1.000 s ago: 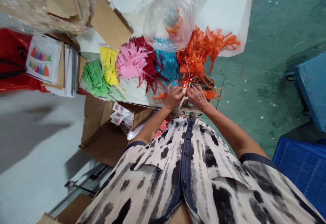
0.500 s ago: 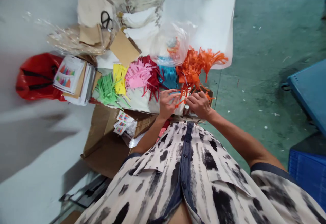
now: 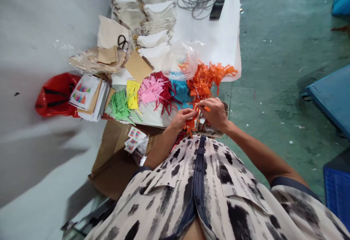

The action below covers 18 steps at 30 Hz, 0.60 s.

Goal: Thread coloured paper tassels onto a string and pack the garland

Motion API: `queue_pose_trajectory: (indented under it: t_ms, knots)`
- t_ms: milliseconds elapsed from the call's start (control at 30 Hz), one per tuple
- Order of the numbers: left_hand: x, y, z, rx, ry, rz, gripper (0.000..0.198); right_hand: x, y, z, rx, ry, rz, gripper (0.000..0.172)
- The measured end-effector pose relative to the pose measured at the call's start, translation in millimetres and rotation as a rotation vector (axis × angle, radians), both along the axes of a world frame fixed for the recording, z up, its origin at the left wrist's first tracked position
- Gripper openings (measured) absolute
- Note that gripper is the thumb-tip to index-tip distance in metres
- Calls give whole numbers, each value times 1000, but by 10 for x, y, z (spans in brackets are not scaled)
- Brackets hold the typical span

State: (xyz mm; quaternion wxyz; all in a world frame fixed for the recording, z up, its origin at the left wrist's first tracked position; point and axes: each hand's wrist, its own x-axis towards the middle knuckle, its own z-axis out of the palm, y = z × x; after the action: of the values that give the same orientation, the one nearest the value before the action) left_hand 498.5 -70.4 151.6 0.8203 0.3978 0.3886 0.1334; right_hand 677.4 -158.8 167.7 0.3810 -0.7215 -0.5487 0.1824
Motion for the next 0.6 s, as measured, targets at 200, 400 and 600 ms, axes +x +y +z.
queue_pose_trajectory:
  t_ms: [200, 400, 600]
  knots:
    - [57, -29, -52, 251, -4, 127, 39, -179, 84, -74, 12, 775, -161, 30]
    - [86, 36, -16, 263, -28, 230, 39, -129, 223, -115, -6, 851, -33, 45]
    - [-4, 298, -18, 249, -115, 430, 42, -240, 25, -294, -86, 650, 175, 37]
